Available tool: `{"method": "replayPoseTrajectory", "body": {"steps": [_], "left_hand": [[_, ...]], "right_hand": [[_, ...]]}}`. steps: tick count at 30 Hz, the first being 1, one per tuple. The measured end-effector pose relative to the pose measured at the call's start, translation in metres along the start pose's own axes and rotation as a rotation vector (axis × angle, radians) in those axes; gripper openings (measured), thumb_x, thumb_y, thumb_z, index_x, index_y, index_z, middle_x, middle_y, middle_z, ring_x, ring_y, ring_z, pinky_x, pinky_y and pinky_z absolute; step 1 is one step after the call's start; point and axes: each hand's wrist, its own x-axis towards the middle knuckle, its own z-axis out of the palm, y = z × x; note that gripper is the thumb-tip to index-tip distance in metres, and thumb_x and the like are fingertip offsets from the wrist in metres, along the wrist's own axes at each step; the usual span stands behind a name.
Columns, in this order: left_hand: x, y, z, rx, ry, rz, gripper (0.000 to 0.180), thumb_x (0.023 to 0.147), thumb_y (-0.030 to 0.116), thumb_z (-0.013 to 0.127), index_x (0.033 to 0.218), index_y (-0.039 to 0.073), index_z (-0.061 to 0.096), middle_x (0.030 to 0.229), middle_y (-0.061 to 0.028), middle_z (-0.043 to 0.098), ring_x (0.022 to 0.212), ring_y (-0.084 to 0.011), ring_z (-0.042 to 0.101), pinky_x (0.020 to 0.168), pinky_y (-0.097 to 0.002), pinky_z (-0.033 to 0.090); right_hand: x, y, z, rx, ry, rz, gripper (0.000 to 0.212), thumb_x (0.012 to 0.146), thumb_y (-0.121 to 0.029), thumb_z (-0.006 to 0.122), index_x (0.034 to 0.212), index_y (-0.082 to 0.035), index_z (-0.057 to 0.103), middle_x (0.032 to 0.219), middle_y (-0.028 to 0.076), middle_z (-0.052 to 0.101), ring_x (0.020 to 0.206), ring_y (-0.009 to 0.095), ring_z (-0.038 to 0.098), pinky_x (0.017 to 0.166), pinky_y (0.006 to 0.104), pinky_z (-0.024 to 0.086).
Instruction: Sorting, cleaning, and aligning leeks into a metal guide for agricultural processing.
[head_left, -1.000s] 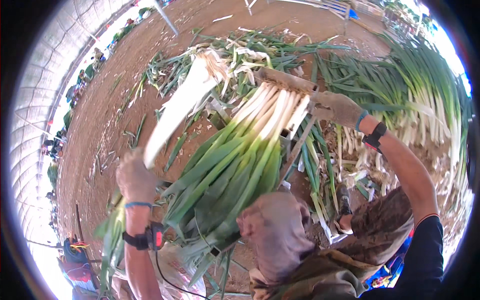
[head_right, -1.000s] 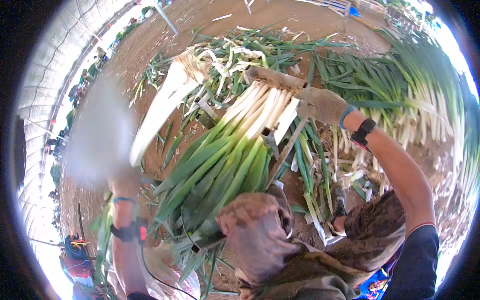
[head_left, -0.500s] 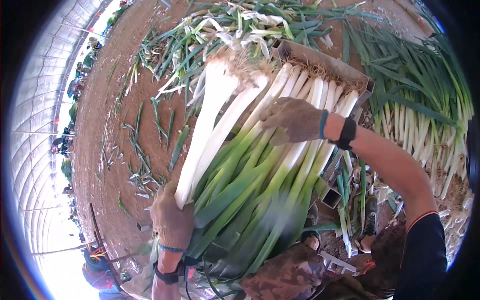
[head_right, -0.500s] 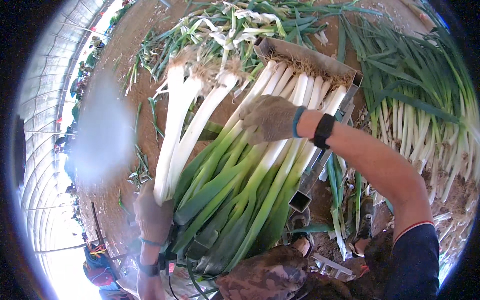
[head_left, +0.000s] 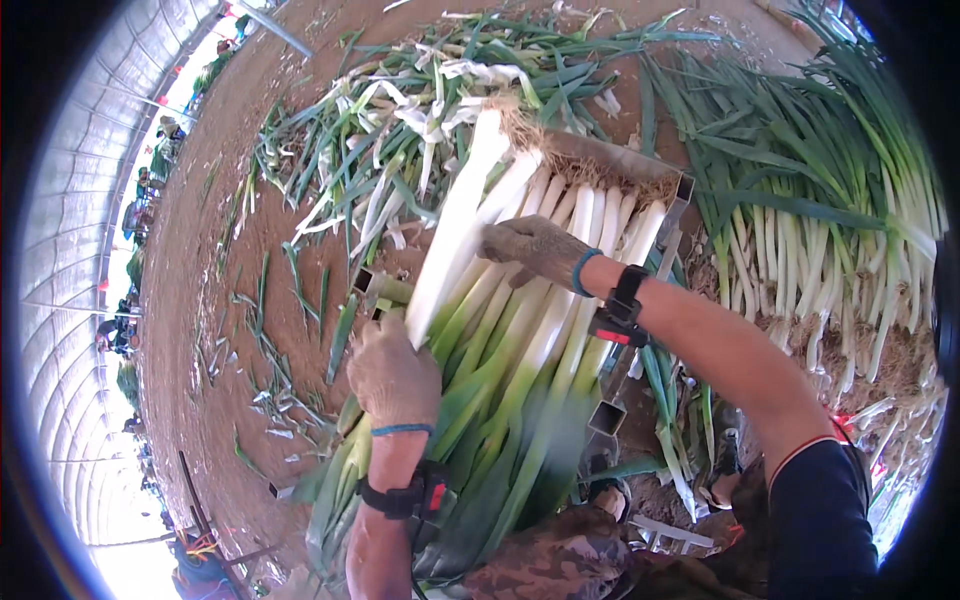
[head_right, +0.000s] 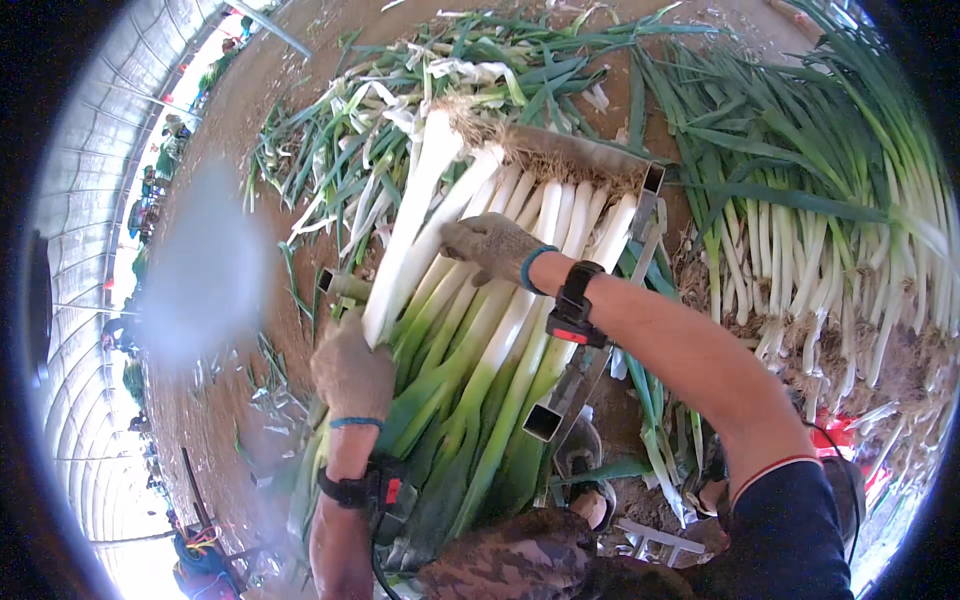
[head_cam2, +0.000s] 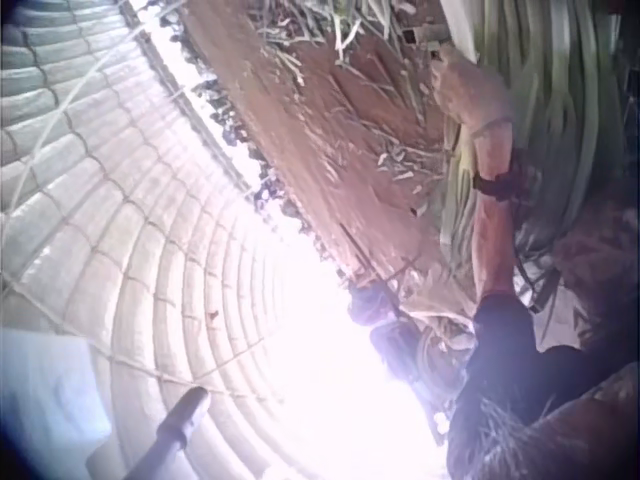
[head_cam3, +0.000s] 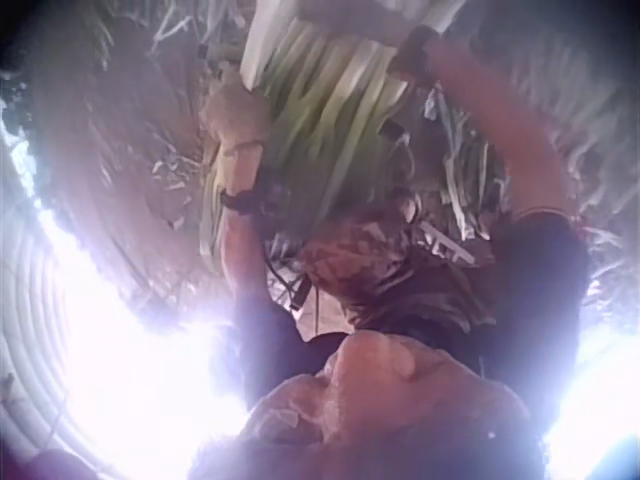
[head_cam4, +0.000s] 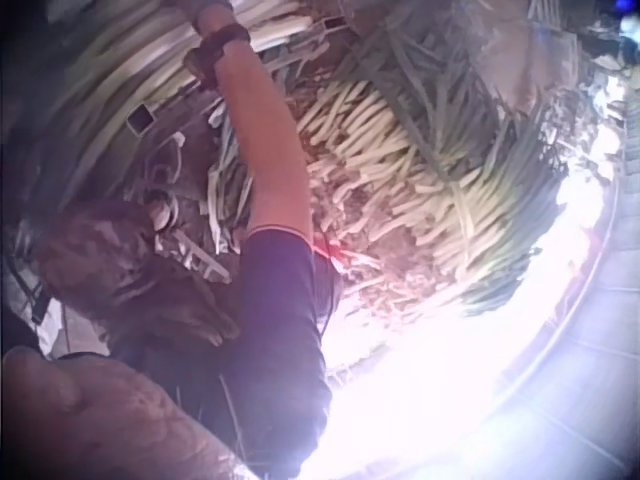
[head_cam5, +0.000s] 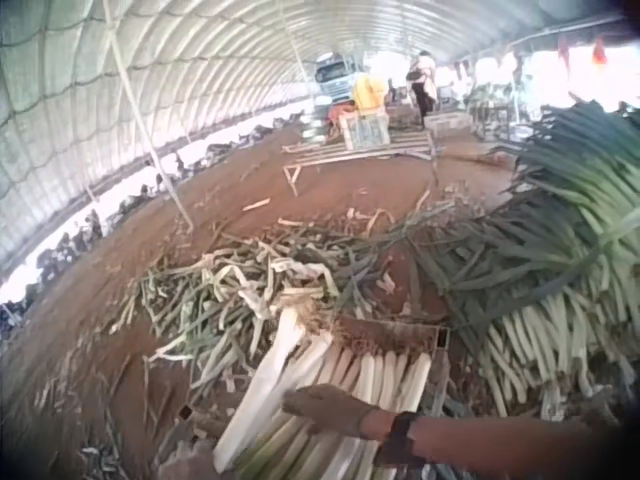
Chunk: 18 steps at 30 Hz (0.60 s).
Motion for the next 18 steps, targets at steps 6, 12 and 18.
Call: {"method": "replayPoseTrajectory", "body": {"steps": [6, 12, 18], "left_hand": [[0.024, 0.015, 0.007, -0.101, -0.137, 0.134, 0.030, 0.081, 0.013, 0.066, 0.111, 0.007, 0.069, 0.100, -0.0218, 0.071, 0.095, -0.0422, 0.070, 0.085, -0.0513, 0.055], [0.032, 0.017, 0.018, -0.110, -0.120, 0.158, 0.033, 0.083, 0.015, 0.068, 0.114, 0.004, 0.064, 0.096, -0.0234, 0.071, 0.091, -0.0424, 0.071, 0.083, -0.0524, 0.055], [0.021, 0.034, 0.003, 0.055, -0.132, 0.093, 0.063, 0.079, 0.023, 0.081, 0.132, 0.007, 0.052, 0.114, -0.0199, 0.068, 0.095, -0.0421, 0.070, 0.086, -0.0541, 0.054]], "right_hand": [[0.035, -0.006, -0.006, 0.034, 0.155, 0.167, 0.037, 0.104, -0.030, 0.057, 0.116, 0.003, 0.067, 0.102, 0.016, 0.074, 0.079, 0.024, 0.075, 0.064, 0.0353, 0.062], [0.035, -0.001, -0.013, 0.021, 0.113, 0.146, 0.037, 0.102, -0.030, 0.058, 0.111, 0.004, 0.068, 0.096, 0.015, 0.075, 0.072, 0.023, 0.074, 0.064, 0.0354, 0.062], [0.021, -0.008, -0.015, 0.066, 0.082, 0.102, 0.051, 0.101, -0.043, 0.058, 0.121, 0.003, 0.064, 0.106, 0.019, 0.073, 0.079, 0.025, 0.075, 0.070, 0.0368, 0.063]]}}
